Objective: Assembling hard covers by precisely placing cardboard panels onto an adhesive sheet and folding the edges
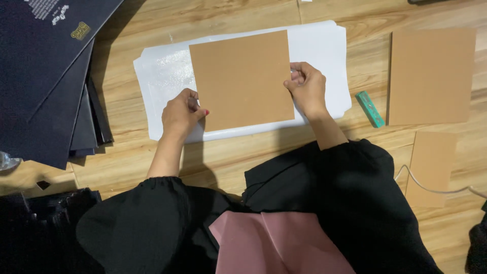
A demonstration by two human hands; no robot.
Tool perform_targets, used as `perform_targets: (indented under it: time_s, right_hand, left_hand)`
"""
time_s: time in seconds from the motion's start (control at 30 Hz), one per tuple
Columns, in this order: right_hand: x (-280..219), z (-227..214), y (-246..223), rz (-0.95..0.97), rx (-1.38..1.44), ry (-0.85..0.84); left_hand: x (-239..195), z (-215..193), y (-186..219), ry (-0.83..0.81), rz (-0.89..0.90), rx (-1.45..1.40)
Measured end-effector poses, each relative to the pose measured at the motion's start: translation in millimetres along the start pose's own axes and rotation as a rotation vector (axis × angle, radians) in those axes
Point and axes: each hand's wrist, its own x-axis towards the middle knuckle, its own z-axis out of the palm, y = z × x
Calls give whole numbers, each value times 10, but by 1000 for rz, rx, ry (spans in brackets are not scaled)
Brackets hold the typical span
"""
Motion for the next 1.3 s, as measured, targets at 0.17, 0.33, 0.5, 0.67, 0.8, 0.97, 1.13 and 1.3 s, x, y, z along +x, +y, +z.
perform_targets:
  time_s: [0.17,0.33,0.5,0.67,0.8,0.97,1.13,1.3]
  right_hand:
    - [64,3,107,-24,32,-1]
    - [-65,-48,-68,11,296,-14]
    - [-213,-150,-106,25,420,-30]
    - [-333,-467,-313,-51,477,-52]
    - [-458,-591,-427,-247,371,-117]
    - [-663,-452,-290,-118,605,-27]
    - [-830,-331,-241,15,479,-129]
    - [-670,-384,-99,21,359,-358]
  left_hand:
    - [-82,-52,13,-14,36,-93]
    - [-178,-84,64,-24,50,-276]
    - [-240,-71,-5,12,160,-581]
    - [-300,-424,160,36,320,-670]
    - [-371,-783,456,32,450,-598]
    - [-421,-843,616,23,473,-579]
    - [-332,-358,187,154,401,-632]
    - [-333,-75,-129,121,177,-761]
